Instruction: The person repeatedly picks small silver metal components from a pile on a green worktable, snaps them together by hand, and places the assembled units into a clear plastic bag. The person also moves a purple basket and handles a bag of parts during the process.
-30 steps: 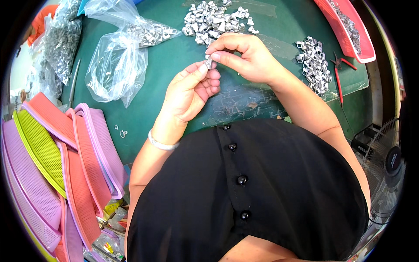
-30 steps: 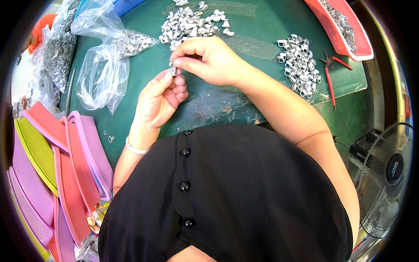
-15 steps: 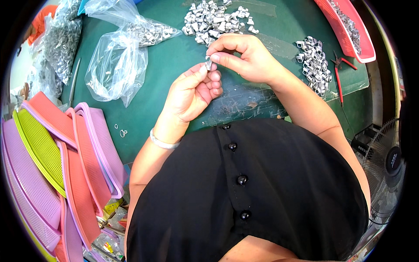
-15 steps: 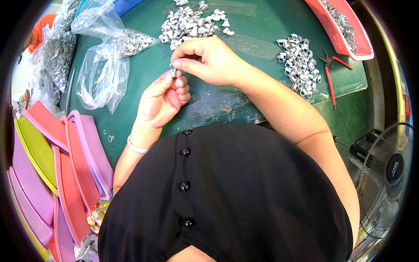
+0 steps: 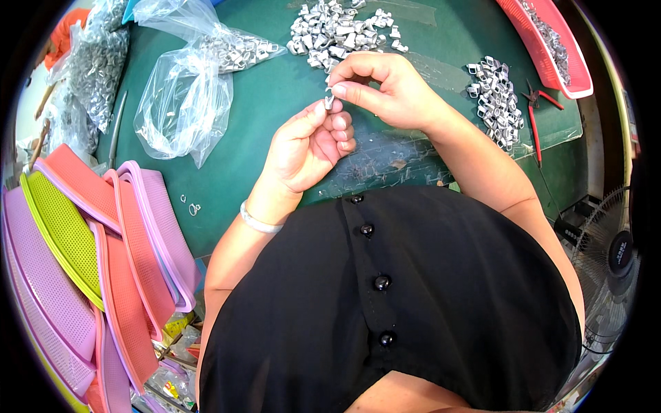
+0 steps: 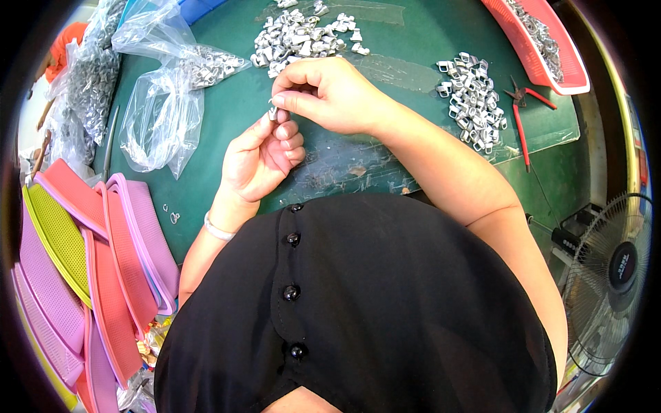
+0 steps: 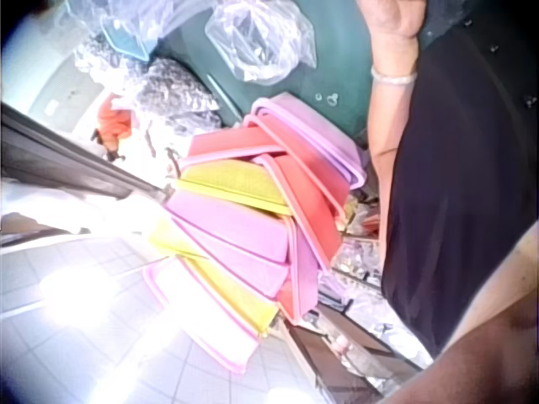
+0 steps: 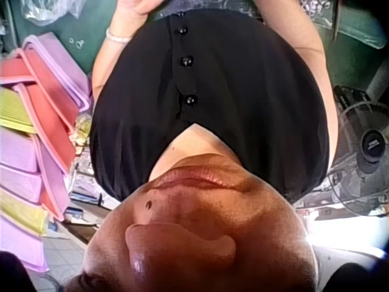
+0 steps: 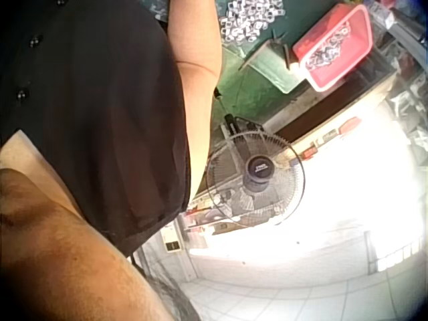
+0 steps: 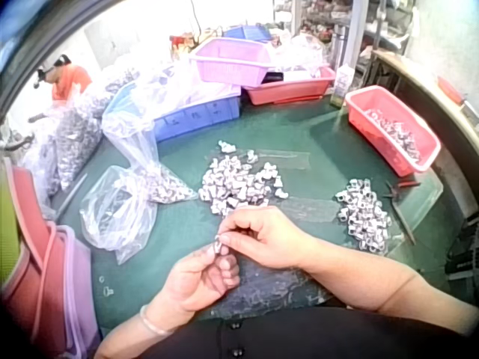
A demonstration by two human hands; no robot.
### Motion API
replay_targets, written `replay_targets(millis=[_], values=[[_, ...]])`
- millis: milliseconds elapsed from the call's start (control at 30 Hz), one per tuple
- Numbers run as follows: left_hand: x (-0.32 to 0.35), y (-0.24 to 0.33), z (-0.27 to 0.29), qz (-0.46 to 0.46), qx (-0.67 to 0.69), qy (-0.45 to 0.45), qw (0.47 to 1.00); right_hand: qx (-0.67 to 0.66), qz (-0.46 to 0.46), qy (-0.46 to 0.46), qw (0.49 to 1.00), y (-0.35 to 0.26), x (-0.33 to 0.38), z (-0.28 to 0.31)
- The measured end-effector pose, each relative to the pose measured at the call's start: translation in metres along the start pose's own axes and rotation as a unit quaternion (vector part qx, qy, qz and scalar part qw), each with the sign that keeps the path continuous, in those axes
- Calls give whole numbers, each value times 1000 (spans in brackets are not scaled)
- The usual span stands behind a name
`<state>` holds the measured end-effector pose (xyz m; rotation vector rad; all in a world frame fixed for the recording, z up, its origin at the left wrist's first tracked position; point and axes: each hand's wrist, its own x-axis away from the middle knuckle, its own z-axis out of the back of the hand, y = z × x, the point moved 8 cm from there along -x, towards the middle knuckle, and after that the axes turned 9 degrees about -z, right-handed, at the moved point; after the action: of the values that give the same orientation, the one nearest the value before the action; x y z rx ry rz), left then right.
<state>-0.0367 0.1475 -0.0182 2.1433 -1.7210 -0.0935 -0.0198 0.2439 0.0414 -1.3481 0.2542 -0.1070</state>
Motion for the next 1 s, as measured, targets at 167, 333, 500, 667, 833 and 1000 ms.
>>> replay_targets(millis=[167, 333, 500, 667, 833, 1000], values=[[0, 1, 2, -4, 5, 7, 1000, -13, -13, -2, 1000, 3, -1, 0], [-1, 3, 4, -16, 3, 15, 1000, -1, -14, 5, 1000, 2, 0, 2], [-1, 5, 6, -24, -3, 24, 999, 15, -15, 7, 1000, 4, -1, 2], [-1, 7, 5, -31, -14, 29, 999, 13, -19, 18, 1000, 7, -1, 3], [-1, 9, 6, -36, -19, 31, 999, 4, -8, 37, 999, 5, -1, 4], [-1, 11, 7, -45, -27, 31, 998, 38, 15, 35, 999, -2, 0, 5]])
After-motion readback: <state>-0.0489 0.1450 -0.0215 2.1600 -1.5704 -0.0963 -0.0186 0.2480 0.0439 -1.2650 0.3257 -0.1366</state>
